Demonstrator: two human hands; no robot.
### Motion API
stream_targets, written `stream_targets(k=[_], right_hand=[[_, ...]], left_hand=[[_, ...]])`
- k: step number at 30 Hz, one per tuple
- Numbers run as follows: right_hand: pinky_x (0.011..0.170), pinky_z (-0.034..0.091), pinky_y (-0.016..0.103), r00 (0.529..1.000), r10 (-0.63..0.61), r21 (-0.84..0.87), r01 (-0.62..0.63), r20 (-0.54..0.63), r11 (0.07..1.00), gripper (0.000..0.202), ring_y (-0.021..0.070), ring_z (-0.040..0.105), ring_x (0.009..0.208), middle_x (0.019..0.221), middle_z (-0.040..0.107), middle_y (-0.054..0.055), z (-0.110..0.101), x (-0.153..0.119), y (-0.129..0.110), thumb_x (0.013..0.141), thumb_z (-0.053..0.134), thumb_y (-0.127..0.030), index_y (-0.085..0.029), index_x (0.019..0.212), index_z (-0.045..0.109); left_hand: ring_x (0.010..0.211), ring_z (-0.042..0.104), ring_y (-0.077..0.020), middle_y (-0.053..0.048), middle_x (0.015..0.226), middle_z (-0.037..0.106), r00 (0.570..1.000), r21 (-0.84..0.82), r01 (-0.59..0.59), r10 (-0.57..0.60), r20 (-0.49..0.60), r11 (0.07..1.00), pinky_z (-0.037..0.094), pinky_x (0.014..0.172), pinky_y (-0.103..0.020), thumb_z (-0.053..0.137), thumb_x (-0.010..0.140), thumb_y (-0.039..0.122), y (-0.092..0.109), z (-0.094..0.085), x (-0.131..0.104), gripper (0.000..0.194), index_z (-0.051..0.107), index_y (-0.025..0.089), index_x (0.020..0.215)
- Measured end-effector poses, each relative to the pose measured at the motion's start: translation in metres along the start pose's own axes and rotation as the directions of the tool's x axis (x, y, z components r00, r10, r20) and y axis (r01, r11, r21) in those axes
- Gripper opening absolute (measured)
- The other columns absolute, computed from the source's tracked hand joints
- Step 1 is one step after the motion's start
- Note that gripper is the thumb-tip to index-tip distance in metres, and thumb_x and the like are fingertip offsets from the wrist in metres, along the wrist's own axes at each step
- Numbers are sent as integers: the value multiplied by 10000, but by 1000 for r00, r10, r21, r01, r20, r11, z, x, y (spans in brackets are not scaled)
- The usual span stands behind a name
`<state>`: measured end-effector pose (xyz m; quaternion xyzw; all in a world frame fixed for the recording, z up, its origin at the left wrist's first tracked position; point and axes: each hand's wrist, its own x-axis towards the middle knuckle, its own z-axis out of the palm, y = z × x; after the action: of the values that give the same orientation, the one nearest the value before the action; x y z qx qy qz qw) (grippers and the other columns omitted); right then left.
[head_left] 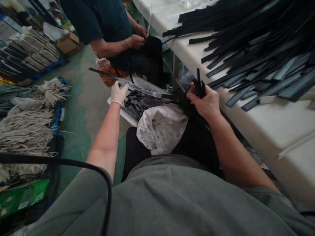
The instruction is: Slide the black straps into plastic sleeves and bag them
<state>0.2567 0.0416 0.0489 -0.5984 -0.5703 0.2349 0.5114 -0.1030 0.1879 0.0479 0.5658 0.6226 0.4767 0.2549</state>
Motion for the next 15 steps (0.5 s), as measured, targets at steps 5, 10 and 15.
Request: stream_targets(k=[5, 10, 15], right_hand=[[611, 605, 349, 991, 129, 17, -128, -36, 992, 330, 190, 682, 698, 971, 715, 55, -3, -26, 18, 812, 655, -317, -192, 1113, 706], [531, 560, 311, 971, 229, 36, -231, 71, 972, 322, 146, 622, 562, 898, 704, 47, -2, -49, 17, 810, 631, -321, -170, 1078, 728], [551, 523, 297, 933, 301, 17, -310, 198, 951, 323, 133, 582, 532, 738, 665, 19, 2, -67, 18, 809, 630, -327, -168, 1071, 732]], left_hand=[[929, 621, -183, -39, 927, 722, 923, 231, -54, -39, 383, 971, 414, 897, -251, 663, 825, 280, -17, 28, -104, 131, 704, 160, 858], [829, 651, -239, -53, 628, 646, 632, 419, 8, -329, 702, 908, 444, 818, -298, 762, 689, 448, -32, 74, -215, 295, 656, 207, 556], [873, 651, -298, -79, 558, 599, 626, 454, 61, -388, 677, 889, 444, 823, -342, 776, 672, 329, -39, 100, -236, 356, 541, 224, 426]])
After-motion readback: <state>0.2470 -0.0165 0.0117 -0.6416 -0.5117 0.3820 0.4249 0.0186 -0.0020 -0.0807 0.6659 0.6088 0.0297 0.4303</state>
